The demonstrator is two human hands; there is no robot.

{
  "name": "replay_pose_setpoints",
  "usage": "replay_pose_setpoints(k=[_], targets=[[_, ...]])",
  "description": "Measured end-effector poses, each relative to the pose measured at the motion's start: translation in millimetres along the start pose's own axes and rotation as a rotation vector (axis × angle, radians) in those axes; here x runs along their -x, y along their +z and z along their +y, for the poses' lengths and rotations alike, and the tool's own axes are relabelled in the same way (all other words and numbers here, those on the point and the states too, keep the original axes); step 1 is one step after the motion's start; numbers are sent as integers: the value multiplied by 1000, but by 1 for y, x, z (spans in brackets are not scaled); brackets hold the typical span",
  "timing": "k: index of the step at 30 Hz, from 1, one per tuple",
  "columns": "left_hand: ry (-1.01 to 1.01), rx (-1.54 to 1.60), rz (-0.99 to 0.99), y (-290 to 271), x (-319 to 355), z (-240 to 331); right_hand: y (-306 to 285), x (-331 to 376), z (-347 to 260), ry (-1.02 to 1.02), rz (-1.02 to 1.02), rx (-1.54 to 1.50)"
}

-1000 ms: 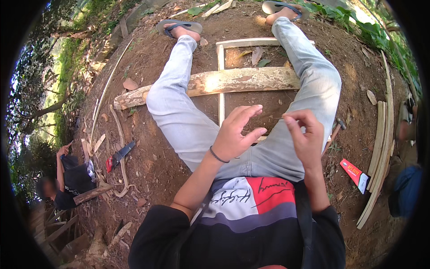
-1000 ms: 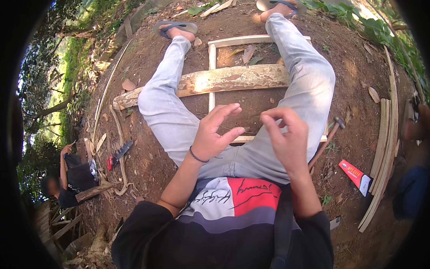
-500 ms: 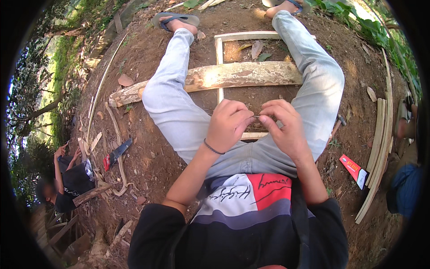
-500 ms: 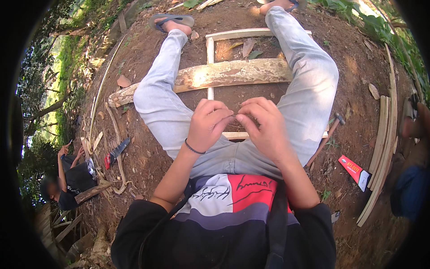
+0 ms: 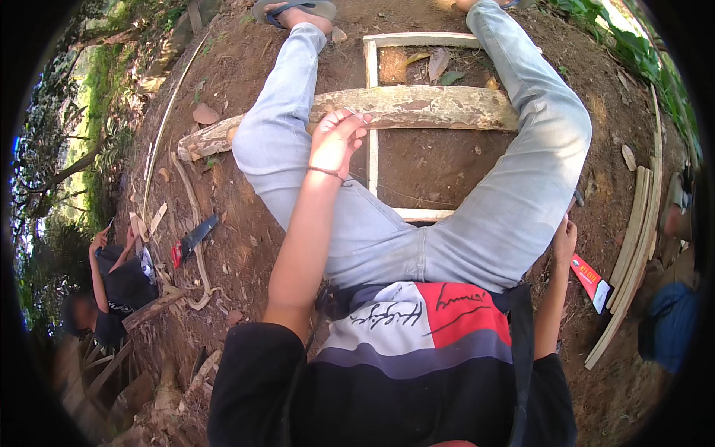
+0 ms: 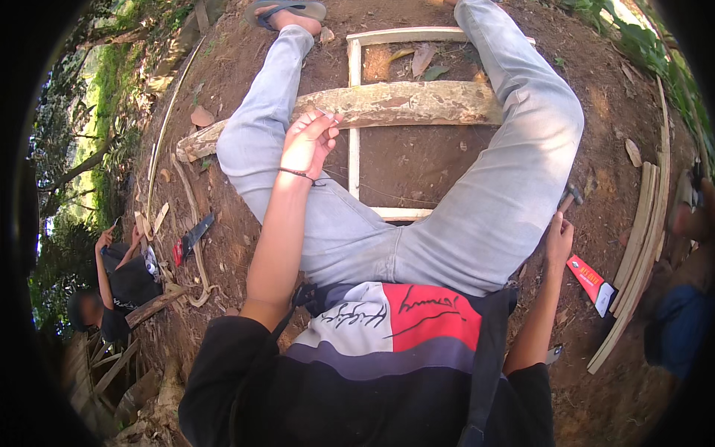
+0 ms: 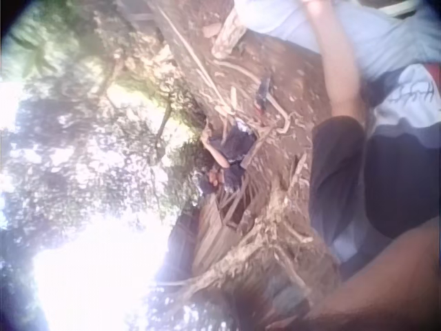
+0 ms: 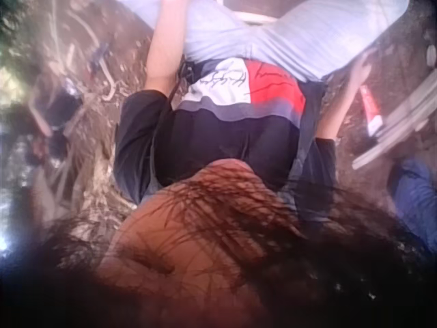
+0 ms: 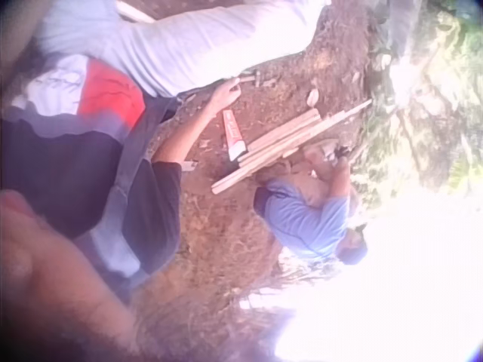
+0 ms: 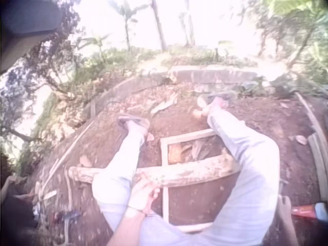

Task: The person hammers a nail into a wooden frame and then uses a saw to cut a small piece of wood.

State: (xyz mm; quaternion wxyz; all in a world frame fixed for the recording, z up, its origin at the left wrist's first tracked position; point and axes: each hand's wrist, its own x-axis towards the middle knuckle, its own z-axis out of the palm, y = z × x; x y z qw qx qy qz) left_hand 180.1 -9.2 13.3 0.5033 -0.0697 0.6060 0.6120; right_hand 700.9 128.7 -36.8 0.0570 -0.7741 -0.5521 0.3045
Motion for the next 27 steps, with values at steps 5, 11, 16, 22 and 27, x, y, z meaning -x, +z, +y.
replay_pose_setpoints(k=[5,11,16,22,27], targets=[[221,-313,109,-3,-19,-28,25,13,1,88,18,-328],[266,-428,158,-7,-46,-44,30,9,-9,120,57,-321],[317,-563,233,-7,-54,-53,22,16,8,136,115,-93],[362,-719,356,-12,-52,-54,24,17,26,123,-56,-149],[379,-692,333,-14,-55,-55,26,-6,41,60,-205,-259]])
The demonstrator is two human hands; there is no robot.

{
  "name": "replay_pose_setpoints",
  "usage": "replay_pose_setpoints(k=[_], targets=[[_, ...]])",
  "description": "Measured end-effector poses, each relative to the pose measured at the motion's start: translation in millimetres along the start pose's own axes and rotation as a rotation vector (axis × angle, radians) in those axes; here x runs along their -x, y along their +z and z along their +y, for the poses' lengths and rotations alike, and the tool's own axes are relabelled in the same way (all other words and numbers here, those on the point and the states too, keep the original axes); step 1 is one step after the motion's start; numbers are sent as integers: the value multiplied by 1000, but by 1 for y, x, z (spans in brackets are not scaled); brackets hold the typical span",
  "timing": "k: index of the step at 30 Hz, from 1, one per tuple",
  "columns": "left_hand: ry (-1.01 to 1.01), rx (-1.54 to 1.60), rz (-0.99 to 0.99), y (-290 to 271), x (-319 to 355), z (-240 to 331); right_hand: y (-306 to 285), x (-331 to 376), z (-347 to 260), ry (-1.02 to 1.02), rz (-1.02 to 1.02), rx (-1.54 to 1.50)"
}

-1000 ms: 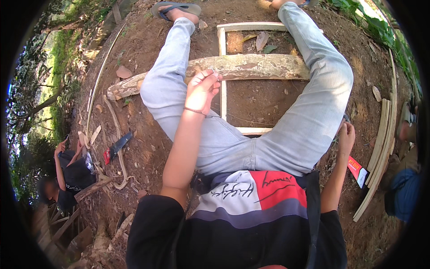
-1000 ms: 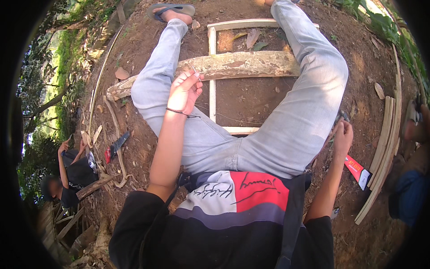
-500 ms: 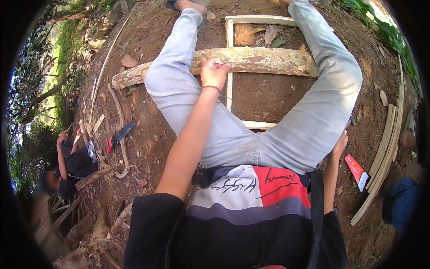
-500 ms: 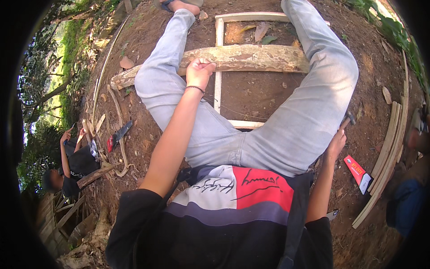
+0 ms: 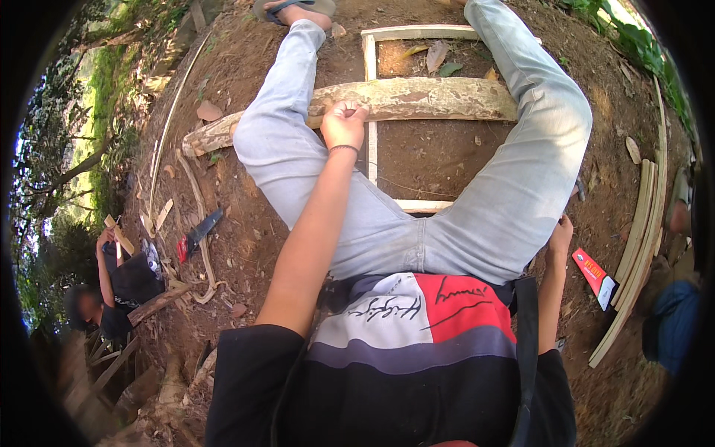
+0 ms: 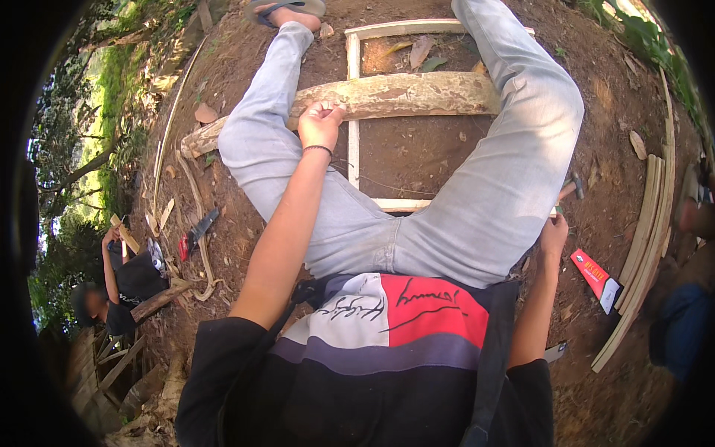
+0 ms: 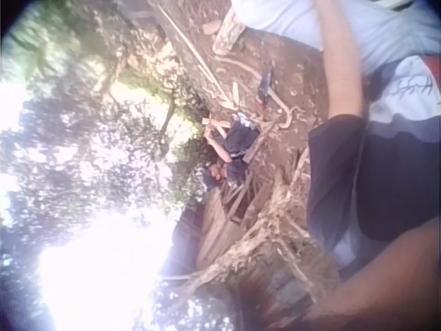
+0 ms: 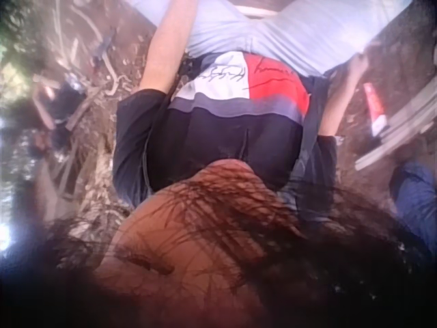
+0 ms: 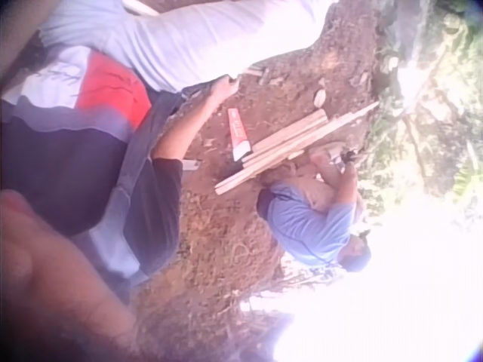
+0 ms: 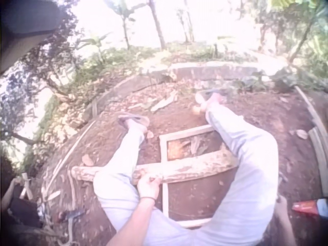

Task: The person hammers a nail into a wooden frame and then uses a saw to cut a small piece of wood.

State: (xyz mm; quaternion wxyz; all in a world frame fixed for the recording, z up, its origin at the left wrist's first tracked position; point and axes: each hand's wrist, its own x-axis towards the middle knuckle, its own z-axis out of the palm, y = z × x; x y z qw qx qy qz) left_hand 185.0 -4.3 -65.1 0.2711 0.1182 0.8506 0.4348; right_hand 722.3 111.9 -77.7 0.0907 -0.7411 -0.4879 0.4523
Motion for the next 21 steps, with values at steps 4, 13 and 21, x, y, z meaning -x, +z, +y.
replay_pose_setpoints(k=[4,13,21], targets=[[42,4,-15,1,1,0,6,4,-10,-156,34,155],[68,-78,41,0,7,9,22,27,-29,122,-160,-363],[28,-84,14,-1,3,5,42,76,-74,328,-309,-746]])
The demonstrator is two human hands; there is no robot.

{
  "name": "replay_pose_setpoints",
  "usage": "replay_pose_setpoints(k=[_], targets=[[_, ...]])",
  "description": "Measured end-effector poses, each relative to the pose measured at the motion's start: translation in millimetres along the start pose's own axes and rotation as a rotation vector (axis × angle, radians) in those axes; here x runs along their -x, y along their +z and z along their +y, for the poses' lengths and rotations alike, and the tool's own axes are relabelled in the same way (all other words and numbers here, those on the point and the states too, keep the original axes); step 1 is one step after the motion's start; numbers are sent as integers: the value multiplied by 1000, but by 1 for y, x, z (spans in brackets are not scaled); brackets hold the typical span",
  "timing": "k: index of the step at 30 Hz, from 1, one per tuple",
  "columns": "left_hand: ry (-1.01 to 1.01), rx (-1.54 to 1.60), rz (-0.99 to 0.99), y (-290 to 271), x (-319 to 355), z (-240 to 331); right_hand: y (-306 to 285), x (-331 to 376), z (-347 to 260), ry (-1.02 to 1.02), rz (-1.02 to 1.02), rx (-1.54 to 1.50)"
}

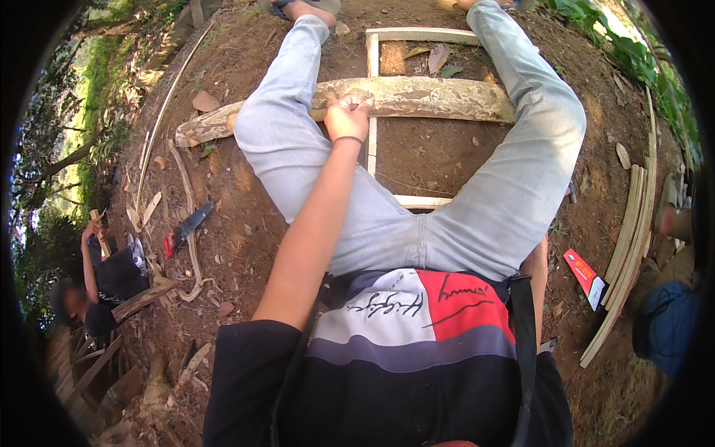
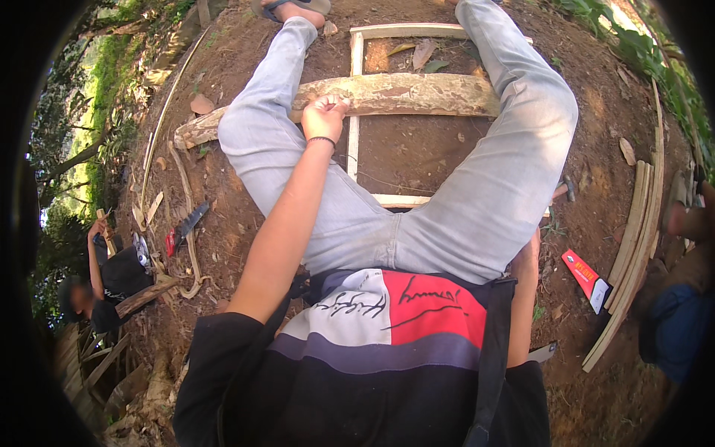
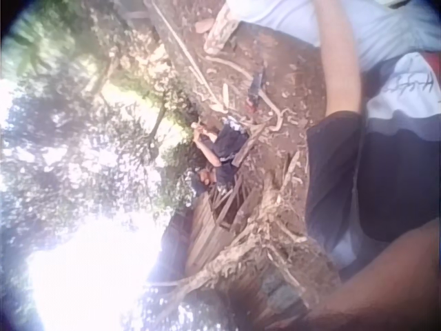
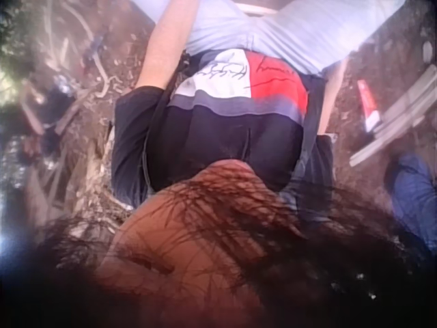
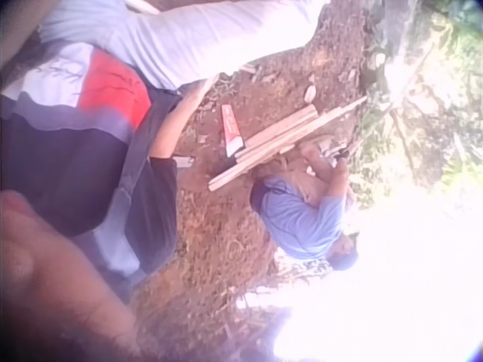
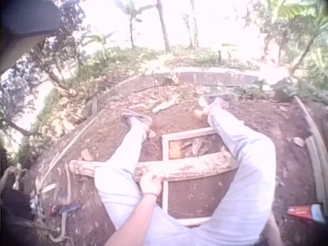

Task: The person hammers a nail into a wooden frame and then uses a saw to cut a small piece of wood.

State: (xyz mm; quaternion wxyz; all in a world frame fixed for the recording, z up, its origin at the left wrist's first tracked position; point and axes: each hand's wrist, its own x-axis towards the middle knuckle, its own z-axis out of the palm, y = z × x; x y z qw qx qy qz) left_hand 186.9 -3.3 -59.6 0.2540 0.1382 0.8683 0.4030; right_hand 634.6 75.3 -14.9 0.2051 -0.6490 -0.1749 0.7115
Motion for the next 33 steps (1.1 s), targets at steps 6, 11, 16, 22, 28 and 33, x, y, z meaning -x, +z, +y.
replay_pose_setpoints(k=[6,11,16,22,28,33], targets=[[3,12,28,1,5,8,4,4,1,31,73,92],[21,-25,15,1,7,13,-10,-4,0,-47,235,155],[-5,-59,19,-3,8,14,-62,-21,-20,-126,390,74],[52,-93,60,-3,10,17,-13,20,-60,-391,496,119],[39,-95,51,-4,10,17,107,84,-101,-666,201,280],[65,-81,77,-1,10,16,170,92,-79,-399,-257,469]])
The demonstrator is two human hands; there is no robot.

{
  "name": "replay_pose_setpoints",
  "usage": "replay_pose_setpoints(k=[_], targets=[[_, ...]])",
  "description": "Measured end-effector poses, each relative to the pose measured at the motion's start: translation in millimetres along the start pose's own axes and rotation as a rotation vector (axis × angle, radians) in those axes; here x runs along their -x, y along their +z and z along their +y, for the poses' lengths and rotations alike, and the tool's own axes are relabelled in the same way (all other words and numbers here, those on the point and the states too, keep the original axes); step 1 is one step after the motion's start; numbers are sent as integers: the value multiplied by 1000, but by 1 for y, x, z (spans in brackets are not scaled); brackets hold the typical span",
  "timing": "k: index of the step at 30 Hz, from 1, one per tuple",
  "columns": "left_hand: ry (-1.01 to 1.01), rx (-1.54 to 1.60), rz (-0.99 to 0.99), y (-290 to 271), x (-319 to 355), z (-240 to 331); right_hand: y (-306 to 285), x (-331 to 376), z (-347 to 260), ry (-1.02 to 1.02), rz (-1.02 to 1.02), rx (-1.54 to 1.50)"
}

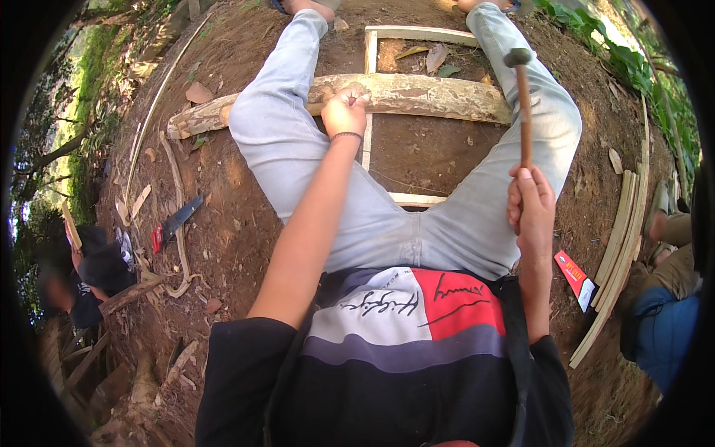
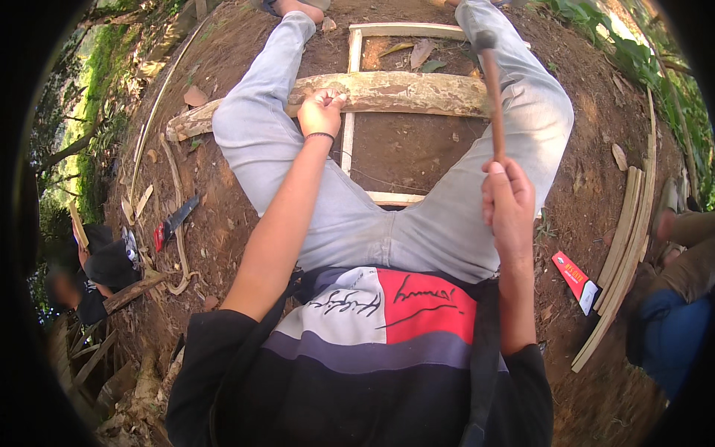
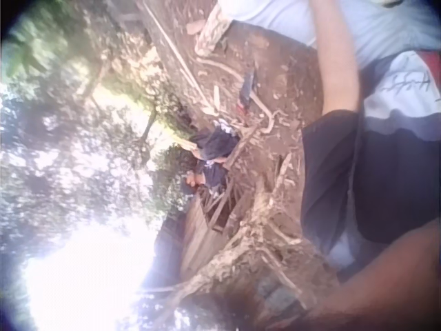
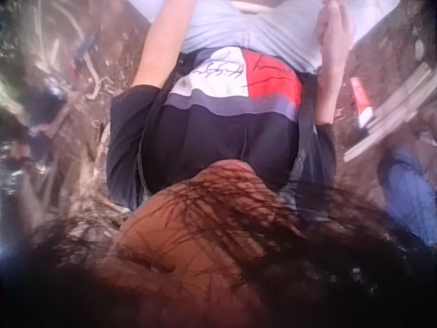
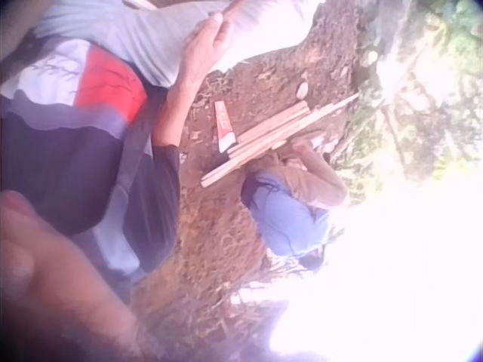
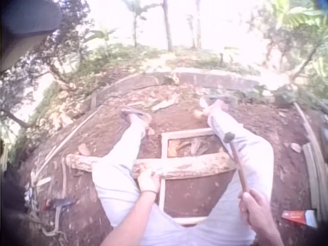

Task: The person hammers a nail into a wooden frame and then uses a saw to cut a small piece of wood.

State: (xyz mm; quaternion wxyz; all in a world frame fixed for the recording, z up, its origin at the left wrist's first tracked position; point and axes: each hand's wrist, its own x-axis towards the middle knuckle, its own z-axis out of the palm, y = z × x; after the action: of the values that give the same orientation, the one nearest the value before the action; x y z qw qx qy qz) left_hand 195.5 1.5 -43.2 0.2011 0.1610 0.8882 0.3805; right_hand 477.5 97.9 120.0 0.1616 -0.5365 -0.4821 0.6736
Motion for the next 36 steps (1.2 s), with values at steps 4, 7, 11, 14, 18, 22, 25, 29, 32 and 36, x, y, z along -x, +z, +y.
replay_pose_setpoints(k=[4,7,11,14,18,22,25,29,32,36], targets=[[7,39,17,2,1,0,58,-5,3,88,-289,99],[13,-1,-11,2,1,-1,81,-15,16,30,-329,151],[26,18,24,2,3,-3,80,-27,35,-52,-281,303],[14,19,19,1,2,-2,77,-31,38,-16,-264,345],[28,38,30,2,4,-1,81,-34,34,16,-255,364],[24,-33,-2,0,4,3,80,-36,35,36,-266,398],[27,-9,5,0,5,3,82,-37,39,38,-300,442],[105,-57,11,4,4,-2,82,-38,38,75,-337,441],[113,-103,2,5,4,-3,83,-36,36,38,-322,489],[141,-112,17,6,4,-4,89,-30,31,-206,-283,546]])
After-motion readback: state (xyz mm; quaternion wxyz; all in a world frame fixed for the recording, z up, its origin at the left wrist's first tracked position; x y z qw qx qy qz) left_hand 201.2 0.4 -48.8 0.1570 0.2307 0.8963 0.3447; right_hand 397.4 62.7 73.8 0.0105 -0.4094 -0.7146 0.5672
